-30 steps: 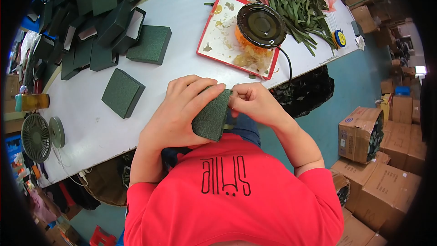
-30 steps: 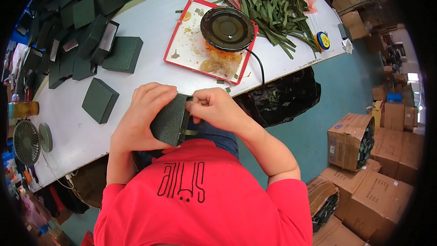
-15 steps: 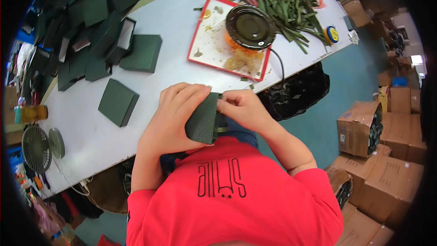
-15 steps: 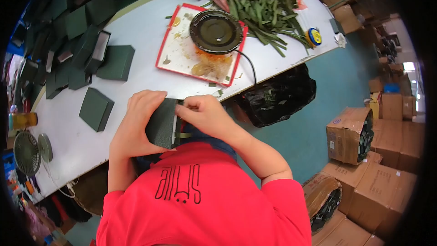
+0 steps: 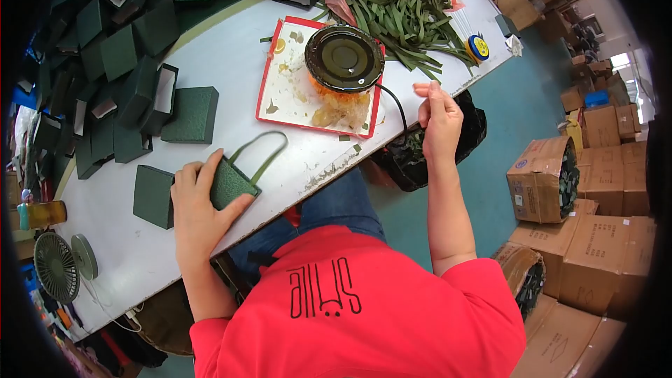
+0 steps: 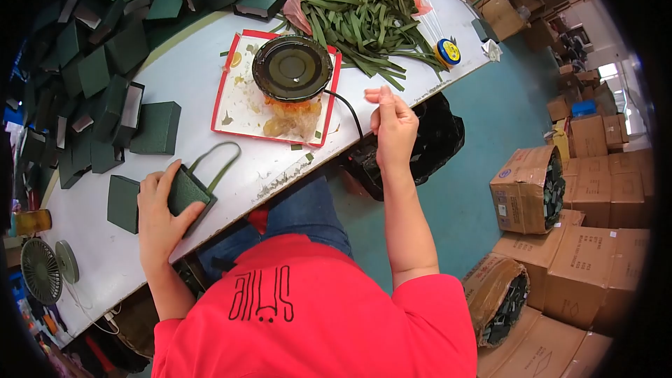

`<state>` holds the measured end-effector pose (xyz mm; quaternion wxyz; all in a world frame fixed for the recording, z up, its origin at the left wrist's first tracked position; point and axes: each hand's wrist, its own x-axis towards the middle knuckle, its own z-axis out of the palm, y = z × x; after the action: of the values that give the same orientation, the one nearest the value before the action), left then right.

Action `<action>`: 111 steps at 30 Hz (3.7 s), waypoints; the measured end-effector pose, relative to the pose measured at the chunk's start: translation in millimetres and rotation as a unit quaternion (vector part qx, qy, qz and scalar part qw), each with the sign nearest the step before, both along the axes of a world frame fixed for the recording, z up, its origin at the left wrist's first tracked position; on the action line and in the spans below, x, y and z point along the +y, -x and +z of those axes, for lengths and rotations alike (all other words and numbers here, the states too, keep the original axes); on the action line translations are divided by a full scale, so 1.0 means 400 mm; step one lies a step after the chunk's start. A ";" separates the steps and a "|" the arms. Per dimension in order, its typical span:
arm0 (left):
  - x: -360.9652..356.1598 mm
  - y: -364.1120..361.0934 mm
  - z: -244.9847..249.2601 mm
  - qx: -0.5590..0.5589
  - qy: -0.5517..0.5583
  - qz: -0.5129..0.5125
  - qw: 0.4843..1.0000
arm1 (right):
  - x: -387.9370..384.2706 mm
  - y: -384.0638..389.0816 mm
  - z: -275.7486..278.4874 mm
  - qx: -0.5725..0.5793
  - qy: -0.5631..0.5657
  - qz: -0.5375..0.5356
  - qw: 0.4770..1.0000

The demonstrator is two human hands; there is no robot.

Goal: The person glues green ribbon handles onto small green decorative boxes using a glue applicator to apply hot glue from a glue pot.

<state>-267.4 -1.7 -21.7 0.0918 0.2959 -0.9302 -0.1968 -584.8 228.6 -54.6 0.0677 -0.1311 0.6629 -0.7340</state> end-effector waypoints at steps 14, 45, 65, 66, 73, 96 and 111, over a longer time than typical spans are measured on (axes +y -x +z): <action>0.052 0.083 0.009 0.272 0.011 -0.032 0.962 | 0.001 -0.111 0.053 0.355 -0.158 0.069 0.919; 0.372 0.370 -0.067 0.254 -0.117 -0.334 0.900 | 0.147 -0.214 0.017 0.417 -0.405 0.137 0.802; 0.330 0.403 -0.068 0.263 -0.339 -0.201 0.881 | 0.495 -0.009 -0.165 -0.368 -0.202 0.467 0.778; 0.330 0.403 -0.073 0.256 -0.359 -0.193 0.877 | 0.605 0.029 -0.219 -0.406 -0.090 0.395 0.819; 0.344 0.419 -0.079 0.207 -0.266 -0.236 0.911 | 1.485 0.184 -0.480 -0.236 -0.138 -0.629 0.728; 0.404 0.476 -0.041 0.187 -0.186 -0.349 0.899 | 0.516 0.077 0.079 -0.218 0.322 0.158 0.908; 0.183 0.203 -0.006 0.270 -0.070 -0.160 0.947 | 0.229 -0.067 0.103 0.353 -0.259 0.263 0.860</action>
<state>-348.4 71.5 -23.9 0.2859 0.0846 -0.8894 -0.3465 -558.0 320.2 -13.3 0.0515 -0.5288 0.7492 -0.3955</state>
